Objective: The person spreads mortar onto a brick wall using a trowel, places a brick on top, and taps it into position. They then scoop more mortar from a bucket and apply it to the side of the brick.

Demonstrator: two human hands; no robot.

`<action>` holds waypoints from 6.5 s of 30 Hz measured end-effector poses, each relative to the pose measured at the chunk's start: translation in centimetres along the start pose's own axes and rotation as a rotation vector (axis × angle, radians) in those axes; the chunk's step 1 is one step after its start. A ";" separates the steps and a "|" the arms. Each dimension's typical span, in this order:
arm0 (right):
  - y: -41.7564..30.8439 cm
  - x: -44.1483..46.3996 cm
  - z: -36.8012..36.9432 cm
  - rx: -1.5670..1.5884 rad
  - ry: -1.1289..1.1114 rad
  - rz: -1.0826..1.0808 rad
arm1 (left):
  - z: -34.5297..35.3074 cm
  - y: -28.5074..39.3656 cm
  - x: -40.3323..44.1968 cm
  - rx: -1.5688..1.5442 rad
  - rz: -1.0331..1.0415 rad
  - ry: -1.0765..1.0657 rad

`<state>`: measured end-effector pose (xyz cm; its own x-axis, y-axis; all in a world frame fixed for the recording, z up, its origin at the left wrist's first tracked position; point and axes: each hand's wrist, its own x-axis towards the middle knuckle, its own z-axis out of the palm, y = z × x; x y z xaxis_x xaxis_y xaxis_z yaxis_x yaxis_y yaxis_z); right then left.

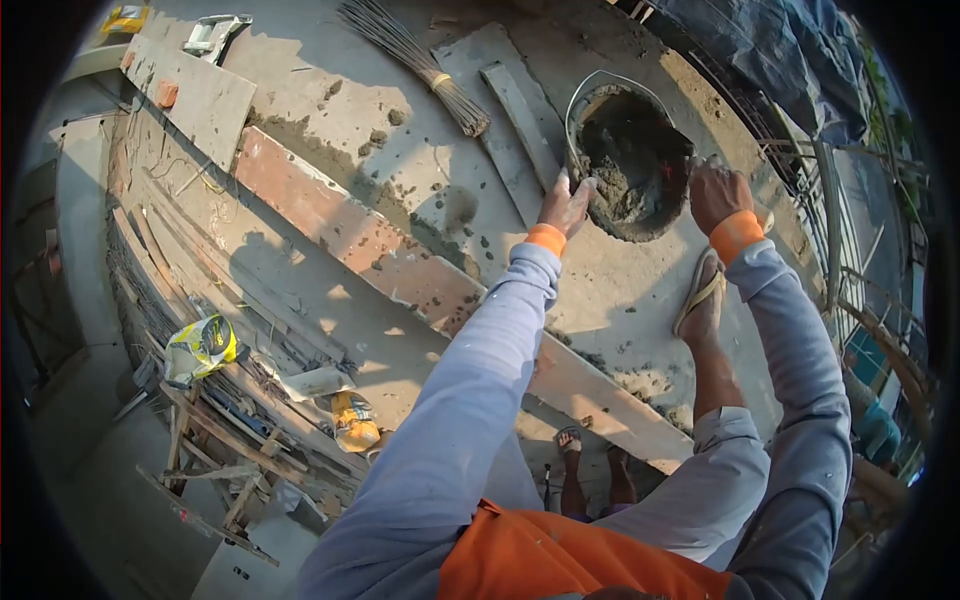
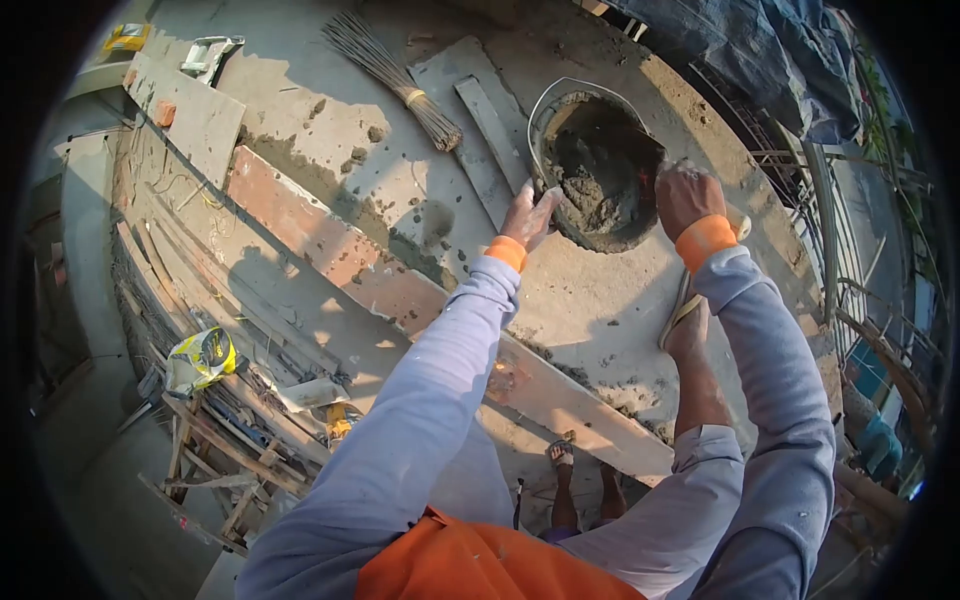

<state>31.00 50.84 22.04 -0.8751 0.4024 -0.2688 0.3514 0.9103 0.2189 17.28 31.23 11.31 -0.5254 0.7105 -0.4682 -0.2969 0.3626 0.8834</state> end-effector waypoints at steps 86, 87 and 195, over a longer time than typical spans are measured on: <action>-4.3 -10.1 6.1 0.353 -0.320 0.510 | 1.4 -2.5 -3.2 0.048 0.078 -0.203; -5.1 -9.1 6.8 0.372 -0.402 0.499 | 1.5 -3.0 -3.2 0.081 0.094 -0.191; -22.8 -4.4 11.5 0.865 -0.909 -0.340 | -21.3 -16.4 -12.5 0.615 -0.498 1.401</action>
<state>30.66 29.43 7.43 -0.5446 -0.2488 -0.8009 0.5553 0.6087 -0.5667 11.75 3.61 2.23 -0.8621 -0.5051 -0.0416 -0.4850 0.7984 0.3568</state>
